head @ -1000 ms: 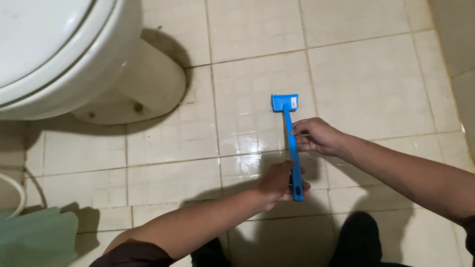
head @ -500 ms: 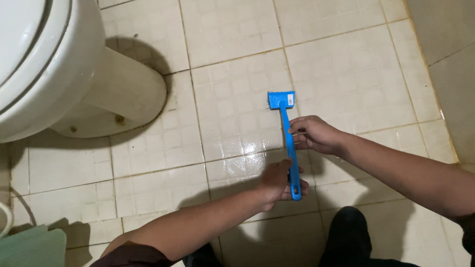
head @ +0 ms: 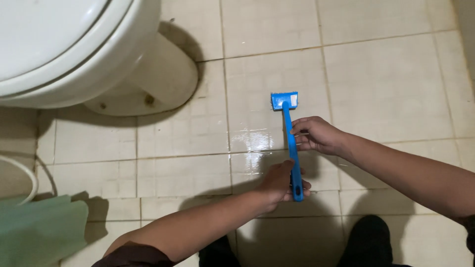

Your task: The person uses a blue scrub brush to clean the grout lines on a tiled bathroom floor. They scrub back and forth along the seams near the toilet and then move to scrub the corner of the shower area.

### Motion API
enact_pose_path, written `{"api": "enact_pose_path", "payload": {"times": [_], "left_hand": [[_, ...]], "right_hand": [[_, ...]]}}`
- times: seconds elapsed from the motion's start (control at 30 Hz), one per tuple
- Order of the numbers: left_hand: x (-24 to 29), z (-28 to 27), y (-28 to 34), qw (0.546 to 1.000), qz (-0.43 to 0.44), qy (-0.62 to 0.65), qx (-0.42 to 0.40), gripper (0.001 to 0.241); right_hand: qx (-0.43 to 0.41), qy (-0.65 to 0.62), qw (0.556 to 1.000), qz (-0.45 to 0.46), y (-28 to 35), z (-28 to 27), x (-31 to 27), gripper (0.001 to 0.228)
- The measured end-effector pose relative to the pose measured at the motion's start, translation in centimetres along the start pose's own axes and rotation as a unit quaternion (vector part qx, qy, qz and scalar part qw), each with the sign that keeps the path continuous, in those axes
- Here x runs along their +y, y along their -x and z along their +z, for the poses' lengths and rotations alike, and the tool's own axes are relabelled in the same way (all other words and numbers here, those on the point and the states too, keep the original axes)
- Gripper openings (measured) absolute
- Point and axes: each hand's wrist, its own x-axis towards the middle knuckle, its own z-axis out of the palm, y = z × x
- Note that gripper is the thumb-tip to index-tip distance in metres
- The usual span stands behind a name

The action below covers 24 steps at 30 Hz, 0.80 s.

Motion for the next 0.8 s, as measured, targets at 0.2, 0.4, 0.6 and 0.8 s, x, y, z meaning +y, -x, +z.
{"api": "enact_pose_path", "payload": {"times": [0.2,0.4,0.6,0.8], "left_hand": [[-0.4,-3.0,2.1,0.999,0.005,0.028,0.03,0.052],[-1.3,-5.6,3.1,0.997,0.007,0.049,0.052,0.054],[-1.5,-6.6,3.4,0.997,0.015,0.053,0.059,0.055],[-0.4,-5.1,3.3,0.997,0.007,0.05,0.058,0.052]], "right_hand": [[-0.032,0.032,0.999,0.009,-2.2,4.0,0.2,0.02],[-0.055,0.05,0.997,0.019,-3.7,7.5,0.2,0.025],[-0.055,0.05,0.997,0.019,-4.1,8.5,0.3,0.026],[-0.033,0.051,0.998,0.008,-3.9,7.1,0.2,0.027]]}}
